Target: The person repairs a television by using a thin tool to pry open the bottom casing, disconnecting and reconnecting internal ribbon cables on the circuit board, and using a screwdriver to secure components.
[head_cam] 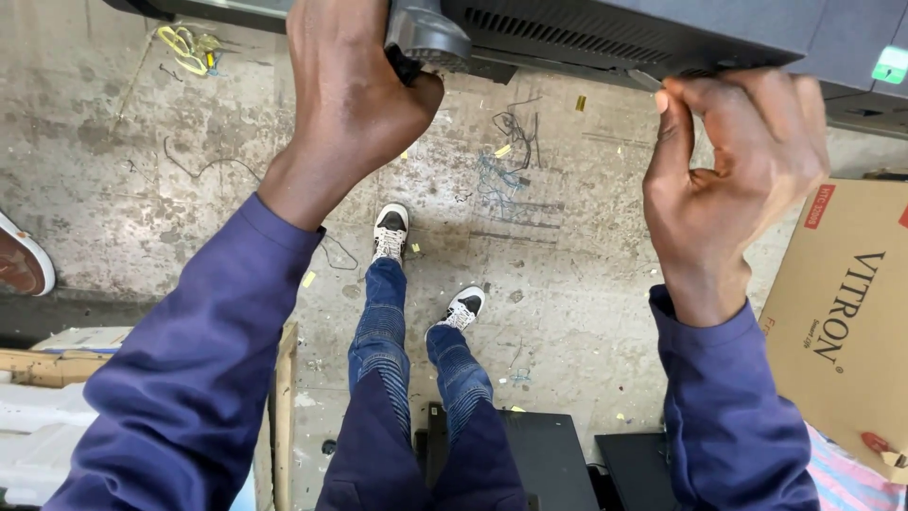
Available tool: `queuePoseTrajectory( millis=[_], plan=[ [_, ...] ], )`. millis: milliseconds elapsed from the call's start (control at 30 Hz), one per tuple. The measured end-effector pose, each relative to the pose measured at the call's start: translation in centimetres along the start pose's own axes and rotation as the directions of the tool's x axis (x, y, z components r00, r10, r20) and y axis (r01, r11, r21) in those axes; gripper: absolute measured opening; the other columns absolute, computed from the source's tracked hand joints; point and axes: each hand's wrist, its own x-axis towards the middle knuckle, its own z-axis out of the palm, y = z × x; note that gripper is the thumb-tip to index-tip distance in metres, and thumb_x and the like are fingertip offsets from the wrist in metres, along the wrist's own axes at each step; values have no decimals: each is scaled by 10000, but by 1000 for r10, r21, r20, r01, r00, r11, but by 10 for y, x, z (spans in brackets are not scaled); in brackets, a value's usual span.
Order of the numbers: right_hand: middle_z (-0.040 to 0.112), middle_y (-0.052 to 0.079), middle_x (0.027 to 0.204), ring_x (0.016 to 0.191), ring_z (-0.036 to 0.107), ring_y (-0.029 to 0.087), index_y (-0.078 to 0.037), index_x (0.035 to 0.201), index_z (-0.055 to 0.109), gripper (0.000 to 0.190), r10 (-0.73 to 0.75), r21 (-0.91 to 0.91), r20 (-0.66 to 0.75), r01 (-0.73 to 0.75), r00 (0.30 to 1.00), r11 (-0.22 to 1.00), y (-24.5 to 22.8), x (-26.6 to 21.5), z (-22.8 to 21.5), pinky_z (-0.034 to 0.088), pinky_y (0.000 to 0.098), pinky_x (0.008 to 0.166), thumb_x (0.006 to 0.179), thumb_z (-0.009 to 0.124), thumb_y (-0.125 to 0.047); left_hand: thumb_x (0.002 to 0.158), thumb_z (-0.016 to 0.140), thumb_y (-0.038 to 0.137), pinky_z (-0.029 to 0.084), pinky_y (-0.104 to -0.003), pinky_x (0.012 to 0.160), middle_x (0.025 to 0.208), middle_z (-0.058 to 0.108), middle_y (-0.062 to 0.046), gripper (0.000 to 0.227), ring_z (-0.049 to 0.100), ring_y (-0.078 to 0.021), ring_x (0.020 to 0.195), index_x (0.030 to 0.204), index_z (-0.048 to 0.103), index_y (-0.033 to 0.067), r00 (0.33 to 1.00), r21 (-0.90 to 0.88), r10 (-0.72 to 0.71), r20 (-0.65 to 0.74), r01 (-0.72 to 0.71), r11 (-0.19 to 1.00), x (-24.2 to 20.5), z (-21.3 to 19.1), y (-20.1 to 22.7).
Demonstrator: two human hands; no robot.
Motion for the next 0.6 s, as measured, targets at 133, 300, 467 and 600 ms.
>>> queuePoseTrajectory(
  millis=[133,300,467,600],
  plan=[
    [627,171,903,827,525,306,76,964,766,213,9,18,-59,-8,998,1000,1,-7,0,373,400,715,1108,663,-41,726,752,-42,307,-462,603,975,514,-167,450,442,-352,775,1099,513,41,999,-65,30,33,-28,998,0,0,-2],
    [669,171,890,824,583,274,63,937,722,205,118,-3,-126,-120,985,993,11,-36,-5,406,384,756,1069,675,-87,776,648,-70,336,-402,579,881,501,-129,283,443,-262,739,972,477,42,999,-20,40,22,-39,999,1,3,-5],
    [679,155,913,833,582,264,47,981,725,140,322,115,-70,-313,944,943,29,-74,-27,393,360,694,1049,699,-73,648,721,-50,398,-399,660,969,477,-172,502,444,-295,851,1088,479,-41,993,-9,0,117,1,1000,3,1,-5],
    [663,130,903,827,547,250,29,971,731,170,346,75,-110,-340,932,938,52,-90,-47,386,357,716,1056,691,-112,782,858,43,478,-473,806,1138,522,-244,692,514,-384,999,1314,428,-58,975,72,-17,220,1,997,5,-7,-2]
  ],
)
